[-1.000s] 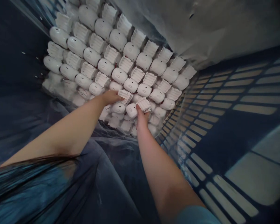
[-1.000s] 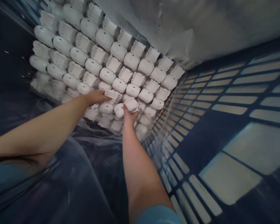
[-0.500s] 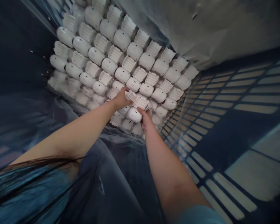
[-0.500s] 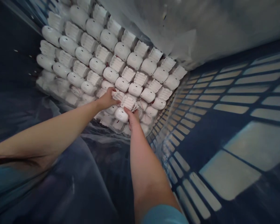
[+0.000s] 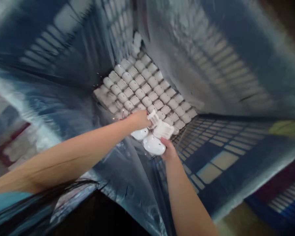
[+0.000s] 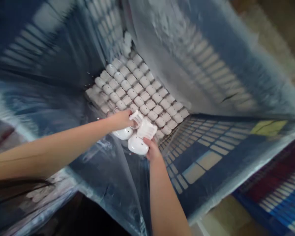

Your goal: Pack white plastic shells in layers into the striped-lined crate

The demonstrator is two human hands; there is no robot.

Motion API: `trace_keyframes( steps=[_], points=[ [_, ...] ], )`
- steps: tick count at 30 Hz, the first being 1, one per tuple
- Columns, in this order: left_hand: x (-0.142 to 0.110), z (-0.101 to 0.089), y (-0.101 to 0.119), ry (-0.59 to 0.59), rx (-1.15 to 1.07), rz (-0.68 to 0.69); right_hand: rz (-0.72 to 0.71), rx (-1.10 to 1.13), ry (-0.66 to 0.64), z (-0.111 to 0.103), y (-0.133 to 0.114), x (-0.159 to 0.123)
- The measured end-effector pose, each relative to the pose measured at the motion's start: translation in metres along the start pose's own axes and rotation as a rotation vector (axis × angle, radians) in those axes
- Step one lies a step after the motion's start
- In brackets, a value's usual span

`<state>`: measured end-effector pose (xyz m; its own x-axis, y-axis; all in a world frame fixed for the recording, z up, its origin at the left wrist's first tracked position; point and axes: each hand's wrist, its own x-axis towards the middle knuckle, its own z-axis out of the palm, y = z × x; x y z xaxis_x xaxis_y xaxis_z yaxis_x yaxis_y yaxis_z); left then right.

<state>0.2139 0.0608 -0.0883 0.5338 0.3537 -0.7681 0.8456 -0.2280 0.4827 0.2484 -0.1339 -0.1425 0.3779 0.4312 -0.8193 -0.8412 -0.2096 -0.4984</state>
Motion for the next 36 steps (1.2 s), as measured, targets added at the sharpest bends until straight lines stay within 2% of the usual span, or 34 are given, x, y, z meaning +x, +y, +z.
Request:
trace_keyframes(
  steps=[3,5,7,9,11,13,15,17,20,23,25,27,29,32,34,36],
  points=[
    [-0.087,-0.031,0.011,0.132,-0.051,0.109,-0.07,-0.194,-0.011,0.005,-0.037,-0.066],
    [-0.147,-0.045,0.007,0.239,-0.186,0.206,-0.094,-0.369,-0.024,0.006,-0.058,-0.107],
    [-0.202,-0.053,-0.006,0.356,-0.346,0.26,-0.092,-0.548,-0.073,0.016,-0.075,-0.139],
    [-0.251,-0.056,-0.03,0.459,-0.504,0.245,-0.084,-0.711,-0.164,0.042,-0.081,-0.165],
    [-0.292,-0.054,-0.062,0.569,-0.652,0.175,-0.093,-0.814,-0.324,0.085,-0.072,-0.186],
    [-0.326,-0.05,-0.103,0.679,-0.794,0.078,-0.076,-0.845,-0.503,0.137,-0.048,-0.204],
    [-0.352,-0.046,-0.15,0.76,-0.945,-0.033,0.006,-0.831,-0.627,0.191,-0.012,-0.217],
    [-0.371,-0.042,-0.203,0.762,-1.116,-0.125,0.114,-0.805,-0.699,0.237,0.034,-0.221],
    [-0.388,-0.033,-0.286,0.736,-1.405,-0.24,0.236,-0.776,-0.757,0.284,0.111,-0.213],
    [-0.392,-0.022,-0.369,0.781,-1.639,-0.32,0.346,-0.787,-0.748,0.314,0.181,-0.186],
    [-0.387,-0.017,-0.42,0.825,-1.706,-0.357,0.361,-0.818,-0.703,0.331,0.218,-0.161],
    [-0.374,-0.014,-0.464,0.892,-1.689,-0.371,0.317,-0.842,-0.622,0.35,0.247,-0.13],
    [-0.357,-0.014,-0.5,0.935,-1.652,-0.347,0.25,-0.855,-0.525,0.369,0.268,-0.095],
    [-0.323,-0.02,-0.538,0.913,-1.708,-0.267,0.186,-0.889,-0.42,0.4,0.293,-0.04],
    [-0.298,-0.028,-0.557,0.907,-1.773,-0.23,0.189,-0.925,-0.393,0.423,0.31,-0.005],
    [-0.273,-0.038,-0.576,0.93,-1.795,-0.208,0.218,-0.953,-0.418,0.446,0.33,0.025]
  ],
)
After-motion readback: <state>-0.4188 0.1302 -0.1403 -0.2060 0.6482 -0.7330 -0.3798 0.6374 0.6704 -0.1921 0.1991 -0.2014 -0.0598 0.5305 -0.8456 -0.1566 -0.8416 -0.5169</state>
